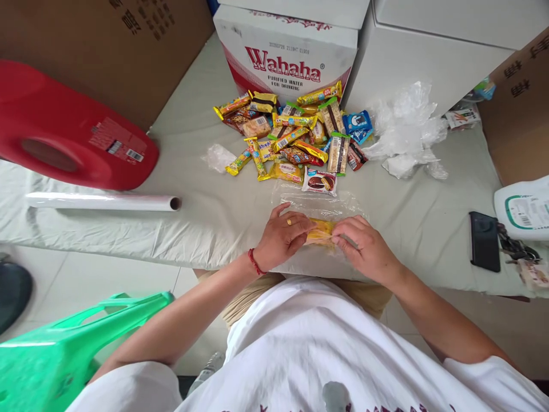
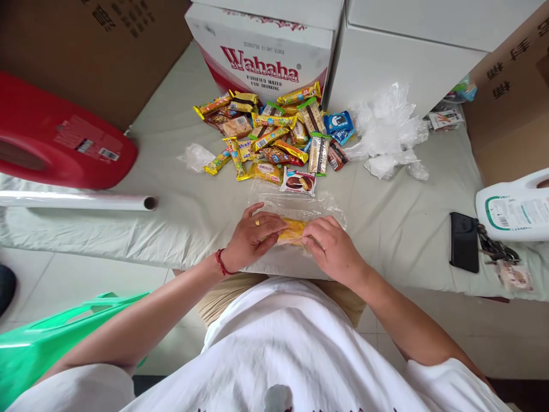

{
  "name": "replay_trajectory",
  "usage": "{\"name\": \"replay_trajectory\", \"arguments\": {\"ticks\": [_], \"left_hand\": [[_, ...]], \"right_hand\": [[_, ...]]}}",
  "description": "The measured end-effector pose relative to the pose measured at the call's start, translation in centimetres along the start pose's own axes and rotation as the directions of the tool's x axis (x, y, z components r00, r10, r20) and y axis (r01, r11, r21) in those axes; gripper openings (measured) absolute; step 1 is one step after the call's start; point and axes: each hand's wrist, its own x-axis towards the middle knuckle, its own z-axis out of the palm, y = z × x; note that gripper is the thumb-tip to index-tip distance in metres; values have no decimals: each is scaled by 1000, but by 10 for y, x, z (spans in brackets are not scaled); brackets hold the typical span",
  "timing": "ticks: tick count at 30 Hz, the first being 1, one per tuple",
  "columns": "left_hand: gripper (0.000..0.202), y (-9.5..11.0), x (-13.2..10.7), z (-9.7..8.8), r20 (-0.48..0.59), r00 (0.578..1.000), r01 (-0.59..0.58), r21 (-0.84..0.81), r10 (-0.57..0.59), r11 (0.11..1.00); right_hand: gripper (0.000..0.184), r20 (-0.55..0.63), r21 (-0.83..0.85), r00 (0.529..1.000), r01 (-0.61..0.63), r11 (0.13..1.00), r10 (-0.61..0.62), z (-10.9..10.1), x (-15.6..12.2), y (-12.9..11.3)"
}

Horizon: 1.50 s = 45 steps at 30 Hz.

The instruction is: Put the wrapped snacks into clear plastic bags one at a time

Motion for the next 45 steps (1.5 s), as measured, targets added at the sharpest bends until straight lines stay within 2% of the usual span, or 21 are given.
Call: {"name": "replay_trajectory", "arguments": {"ticks": [3,5,9,11,14,16,17,18,20,22,25,28,32,35,36,37,39,41,43,45], "left_hand": [[27,3,0,-1,44,998,-35,-27,36,999],[29,4,-1,1,40,999,32,-69,-30,997],[25,4,-4,11,-44,971,226,-161,-236,961],[22,4,-3,15,-91,960,249,-142,-263,958],[20,6,0,17,-144,962,230,-45,-234,972],[21,7,4,16,-137,966,225,9,-221,974],[22,7,6,15,-124,967,226,30,-221,974],[22,8,8,15,-114,968,228,45,-221,973],[22,8,10,14,-104,969,233,60,-226,971],[23,9,12,14,-109,966,243,66,-235,968],[19,9,12,15,-133,957,270,82,-258,959],[14,9,12,17,-166,935,331,95,-313,939],[13,11,15,15,-112,927,367,77,-358,927],[12,13,17,14,-92,915,399,80,-392,913],[14,13,18,14,-109,904,423,90,-413,902],[26,13,18,14,-138,890,449,102,-435,887],[63,13,17,16,-219,859,495,125,-463,860],[95,12,15,18,-289,835,520,136,-468,843],[110,12,14,20,-313,814,547,132,-488,827],[119,13,14,21,-289,787,596,122,-546,794]], "right_hand": [[17,65,104,986,-158,982,152,-10,10,5],[16,81,90,967,-247,965,241,-6,15,15],[16,81,-100,942,-317,943,325,15,17,42],[16,98,-192,930,-331,924,353,20,17,50],[18,4,-263,960,-269,926,280,13,27,54],[23,-88,-304,985,-170,937,150,5,44,53],[26,-96,-327,992,-105,939,77,2,56,53],[28,-66,-344,998,-28,939,6,1,68,54],[27,67,-362,992,126,923,-109,3,93,56],[23,184,-400,971,214,891,-150,10,116,59],[15,227,-486,966,221,845,-122,22,137,62],[13,187,-519,978,181,835,-95,29,144,63],[21,136,-521,991,87,849,-18,30,144,65],[14,175,-489,983,135,862,-55,26,143,66],[14,174,-469,981,158,869,-85,23,143,66],[14,171,-443,978,183,877,-118,19,143,65],[15,196,-383,966,234,894,-169,10,142,59],[20,263,-342,952,245,907,-158,2,137,50],[23,306,-350,946,216,912,-107,-4,129,37],[23,289,-378,954,190,906,-80,-6,116,25]]}}
